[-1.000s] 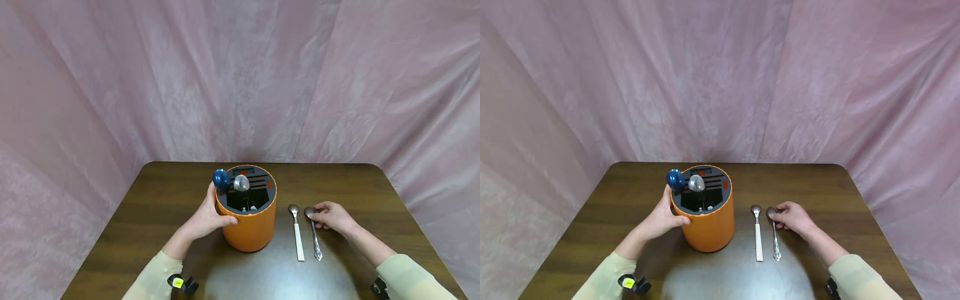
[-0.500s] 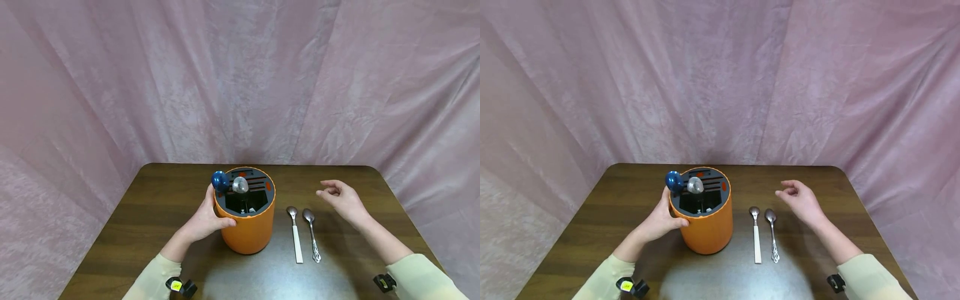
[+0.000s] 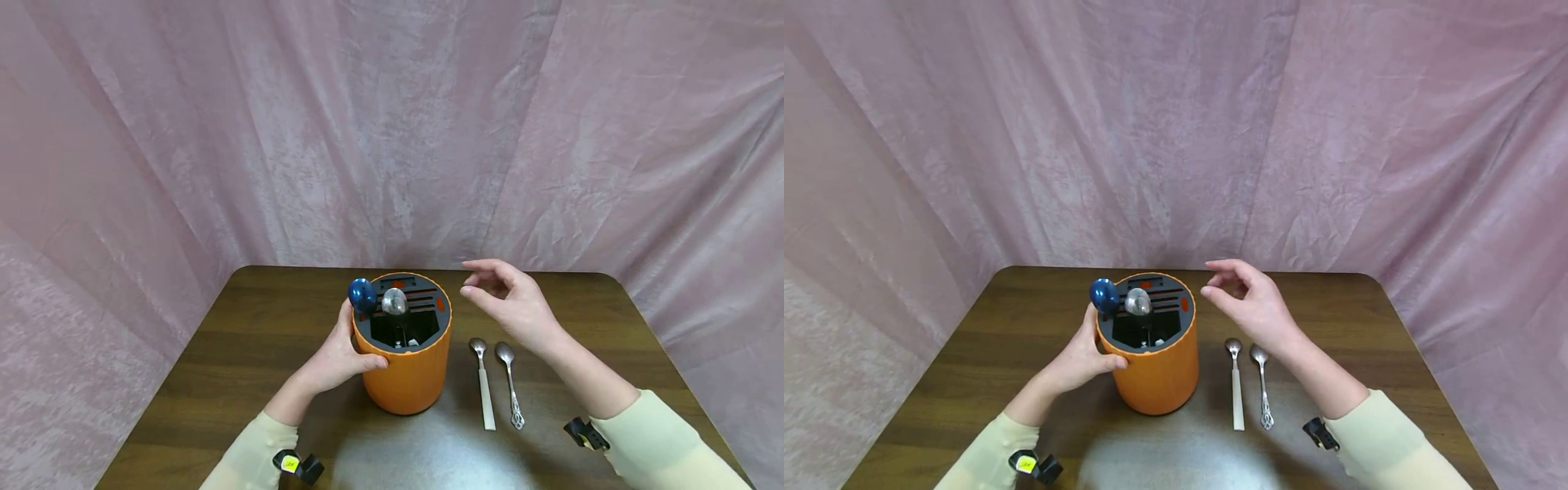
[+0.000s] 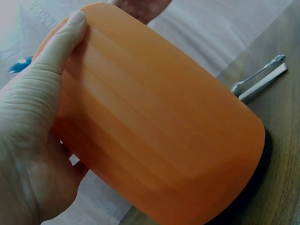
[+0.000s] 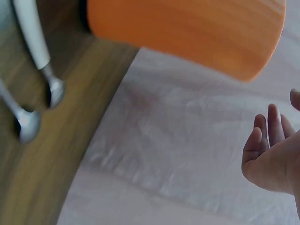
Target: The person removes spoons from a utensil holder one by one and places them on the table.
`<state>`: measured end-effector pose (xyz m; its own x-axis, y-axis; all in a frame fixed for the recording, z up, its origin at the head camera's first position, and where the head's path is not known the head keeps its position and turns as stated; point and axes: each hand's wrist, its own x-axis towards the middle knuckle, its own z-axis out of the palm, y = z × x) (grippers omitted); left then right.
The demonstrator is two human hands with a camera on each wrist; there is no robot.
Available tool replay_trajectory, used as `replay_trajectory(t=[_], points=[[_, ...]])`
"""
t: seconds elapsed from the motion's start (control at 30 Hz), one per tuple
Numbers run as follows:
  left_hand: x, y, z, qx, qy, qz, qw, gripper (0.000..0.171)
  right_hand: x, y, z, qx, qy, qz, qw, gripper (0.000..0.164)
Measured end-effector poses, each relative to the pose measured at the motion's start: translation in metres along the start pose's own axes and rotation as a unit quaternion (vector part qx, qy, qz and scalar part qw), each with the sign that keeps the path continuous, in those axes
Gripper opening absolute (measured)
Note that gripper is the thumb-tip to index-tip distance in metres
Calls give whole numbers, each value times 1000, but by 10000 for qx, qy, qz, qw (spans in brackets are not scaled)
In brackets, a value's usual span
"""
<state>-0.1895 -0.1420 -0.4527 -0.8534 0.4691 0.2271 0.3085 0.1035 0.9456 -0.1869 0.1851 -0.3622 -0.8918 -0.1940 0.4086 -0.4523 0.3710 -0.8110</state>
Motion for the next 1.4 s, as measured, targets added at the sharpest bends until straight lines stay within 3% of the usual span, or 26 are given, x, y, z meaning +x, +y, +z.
replay_trajectory(t=[0.27,0.57,0.67,1.0,1.4], points=[[1,0,0,-63,-32,107,9999,115,9,-16,30,7,-537,-264,9982,40],[2,-2,-2,-146,-133,228,9995,113,18,-18,46,47,-1009,-344,9943,52],[2,-1,-3,-126,-146,218,9996,113,21,-19,51,-194,-1113,-409,9928,54],[0,0,-2,-79,-104,94,9999,113,24,-21,64,-1175,-1125,-696,9842,58],[3,0,-1,-94,-116,113,9998,114,24,-19,71,-1422,-938,-734,9826,50]])
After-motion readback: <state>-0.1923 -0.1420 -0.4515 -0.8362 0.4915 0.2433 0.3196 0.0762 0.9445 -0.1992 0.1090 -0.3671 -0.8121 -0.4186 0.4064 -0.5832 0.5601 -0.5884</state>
